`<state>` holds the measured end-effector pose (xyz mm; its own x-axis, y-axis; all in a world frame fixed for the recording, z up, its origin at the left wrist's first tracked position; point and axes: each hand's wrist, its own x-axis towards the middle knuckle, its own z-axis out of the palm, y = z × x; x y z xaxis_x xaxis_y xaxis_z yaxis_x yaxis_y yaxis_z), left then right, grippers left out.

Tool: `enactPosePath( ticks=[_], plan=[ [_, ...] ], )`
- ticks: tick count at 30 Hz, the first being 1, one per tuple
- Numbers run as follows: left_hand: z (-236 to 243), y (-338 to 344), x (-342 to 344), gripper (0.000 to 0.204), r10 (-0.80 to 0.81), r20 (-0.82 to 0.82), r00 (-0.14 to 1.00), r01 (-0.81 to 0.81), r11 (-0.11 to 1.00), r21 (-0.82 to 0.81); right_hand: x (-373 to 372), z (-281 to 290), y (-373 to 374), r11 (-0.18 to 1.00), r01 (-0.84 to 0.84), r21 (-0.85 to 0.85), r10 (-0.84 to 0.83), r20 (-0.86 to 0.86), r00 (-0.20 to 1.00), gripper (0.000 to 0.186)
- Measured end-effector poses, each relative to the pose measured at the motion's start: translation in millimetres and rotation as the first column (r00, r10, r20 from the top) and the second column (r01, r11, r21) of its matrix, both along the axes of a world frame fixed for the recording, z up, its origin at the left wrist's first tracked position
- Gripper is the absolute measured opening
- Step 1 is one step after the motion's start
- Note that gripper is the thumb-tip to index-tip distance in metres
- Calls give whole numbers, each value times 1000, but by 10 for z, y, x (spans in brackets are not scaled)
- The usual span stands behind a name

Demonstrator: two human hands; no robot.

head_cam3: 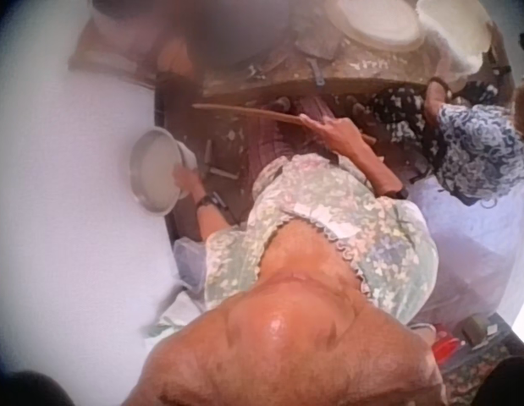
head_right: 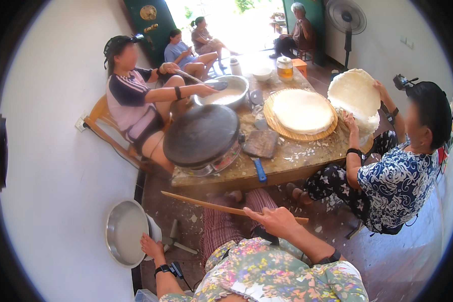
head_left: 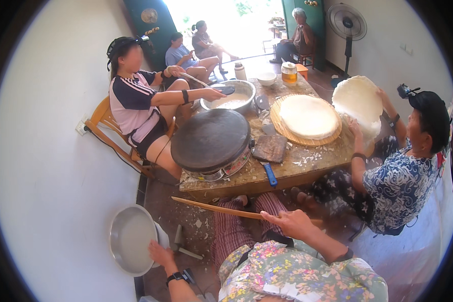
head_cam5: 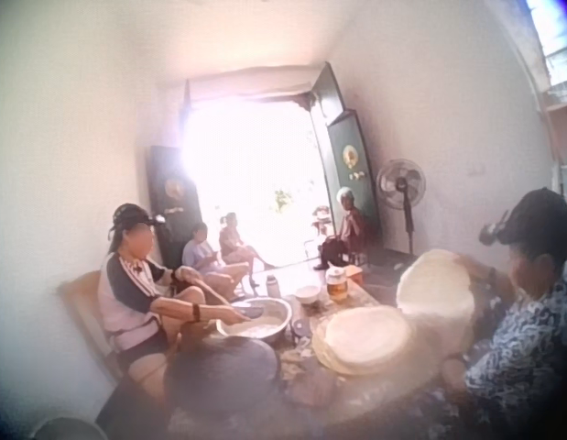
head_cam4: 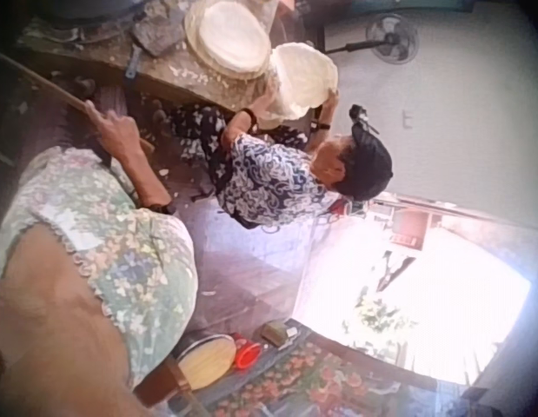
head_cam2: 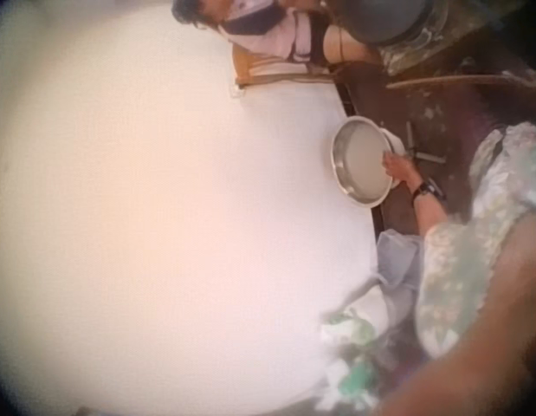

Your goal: Preparing, cooking, and stacking thin flatbreads on a griddle.

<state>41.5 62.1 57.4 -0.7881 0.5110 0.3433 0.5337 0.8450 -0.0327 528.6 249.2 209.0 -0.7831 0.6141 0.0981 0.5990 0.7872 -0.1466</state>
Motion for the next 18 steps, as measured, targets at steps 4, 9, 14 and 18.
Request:
enactPosePath(
  ticks=[4,9,14,18],
  plan=[
    [-43,-17,-33,85,6,-36,999,-6,1000,-4,-43,-62,56,999,-31,8,31,-38,999,71],
    [-76,-16,-93,93,26,61,998,-24,999,-31,-63,-87,67,998,-55,32,55,-19,998,72],
    [-148,-68,-130,93,1,12,1000,-1,1000,8,-47,-144,114,996,-87,2,87,-22,996,71],
    [-135,-47,-103,94,35,13,999,-34,999,-20,-71,-150,133,995,-97,-1,97,-24,995,70]
  ],
)
